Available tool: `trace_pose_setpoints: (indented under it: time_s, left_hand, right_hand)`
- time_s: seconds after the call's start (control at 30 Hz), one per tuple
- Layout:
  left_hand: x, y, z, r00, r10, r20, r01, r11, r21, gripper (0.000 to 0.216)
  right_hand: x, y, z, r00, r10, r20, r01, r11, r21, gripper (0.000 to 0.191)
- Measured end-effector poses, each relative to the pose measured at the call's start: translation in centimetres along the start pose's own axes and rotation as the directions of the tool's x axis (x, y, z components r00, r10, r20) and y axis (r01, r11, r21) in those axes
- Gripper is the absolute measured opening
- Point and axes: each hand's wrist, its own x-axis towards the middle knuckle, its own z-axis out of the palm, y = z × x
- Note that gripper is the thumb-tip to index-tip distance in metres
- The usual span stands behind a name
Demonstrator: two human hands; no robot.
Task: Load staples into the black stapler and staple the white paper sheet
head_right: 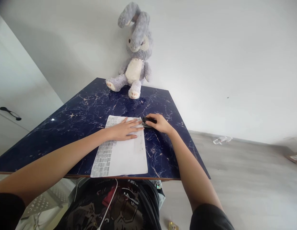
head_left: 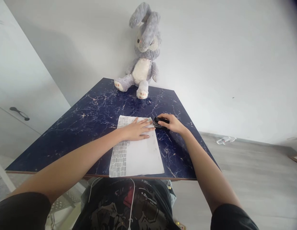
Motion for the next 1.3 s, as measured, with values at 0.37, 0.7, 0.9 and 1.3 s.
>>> trace_pose_setpoints:
  time_s: [0.37, 0.7, 0.9, 1.3]
  left_hand:
    - [0.2, 1.7, 1.0, 0.998, -0.043, -0.045, 0.040, 0.998, -0.055, 0.062]
    - [-0.3, 2.5, 1.5, 0.997, -0.044, -0.064, 0.039, 0.997, -0.073, 0.064]
    - [-0.2, 2.7, 1.1, 0.998, -0.054, -0.042, 0.051, 0.997, -0.066, 0.064]
    - [-0.2, 2.0, 1.5, 0.996, -0.051, -0.066, 0.047, 0.997, -0.063, 0.064]
  right_hand:
    - [1.6, -0.8, 3.3, 0.920, 0.310, -0.242, -0.378, 0.866, -0.327, 0.067]
    - [2.1, -1.2, 3.6, 0.884, 0.344, -0.317, -0.451, 0.807, -0.382, 0.069]
    - [2.3, -1.0, 3.4, 0.902, 0.323, -0.288, -0.419, 0.816, -0.399, 0.055]
    - [2.4, -1.8, 3.9, 0.872, 0.390, -0.295, -0.488, 0.741, -0.462, 0.058]
